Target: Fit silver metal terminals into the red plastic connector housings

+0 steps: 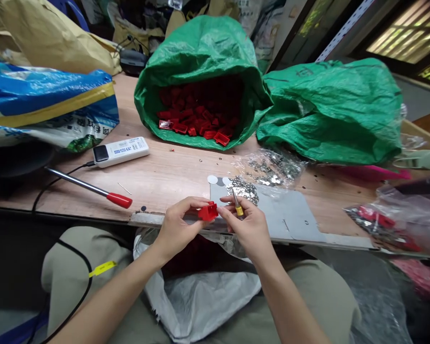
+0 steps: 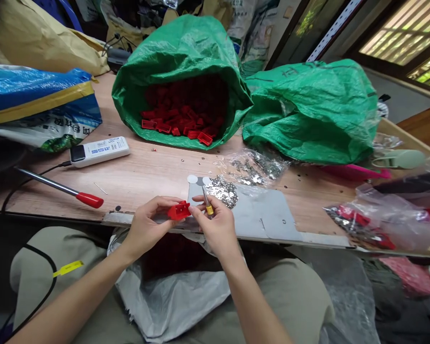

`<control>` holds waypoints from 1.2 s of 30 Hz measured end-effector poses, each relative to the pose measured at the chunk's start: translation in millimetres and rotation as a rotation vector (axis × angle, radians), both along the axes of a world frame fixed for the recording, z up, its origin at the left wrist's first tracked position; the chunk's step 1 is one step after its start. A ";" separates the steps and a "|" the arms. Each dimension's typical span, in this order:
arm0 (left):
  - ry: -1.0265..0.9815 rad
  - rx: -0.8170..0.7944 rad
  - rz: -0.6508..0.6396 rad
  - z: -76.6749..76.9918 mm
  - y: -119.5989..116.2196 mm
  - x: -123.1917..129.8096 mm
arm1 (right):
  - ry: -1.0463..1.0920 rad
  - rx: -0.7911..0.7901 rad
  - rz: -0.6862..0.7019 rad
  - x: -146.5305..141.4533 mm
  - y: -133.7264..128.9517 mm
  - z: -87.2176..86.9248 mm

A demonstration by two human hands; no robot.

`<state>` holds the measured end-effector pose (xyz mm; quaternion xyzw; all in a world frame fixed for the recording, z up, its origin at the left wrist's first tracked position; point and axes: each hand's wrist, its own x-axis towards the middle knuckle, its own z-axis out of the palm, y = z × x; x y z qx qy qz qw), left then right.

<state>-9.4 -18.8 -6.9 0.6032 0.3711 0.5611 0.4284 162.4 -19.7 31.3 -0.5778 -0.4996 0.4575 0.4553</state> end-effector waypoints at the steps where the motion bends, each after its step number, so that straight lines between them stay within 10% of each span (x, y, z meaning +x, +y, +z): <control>1: 0.007 0.020 0.001 -0.7 0.0 -0.2 | -0.030 0.023 -0.012 -1.5 -0.3 -0.8; 8: 0.066 0.137 0.019 -5.1 0.5 -1.6 | -0.079 0.047 0.014 -7.3 -2.3 -2.7; 17: -0.039 0.257 0.011 -8.1 -1.0 -0.1 | 0.450 -0.492 0.307 2.9 2.4 11.1; 36: -0.041 0.176 0.014 -7.3 -1.7 -1.5 | 0.151 -0.281 0.241 12.4 -1.0 7.2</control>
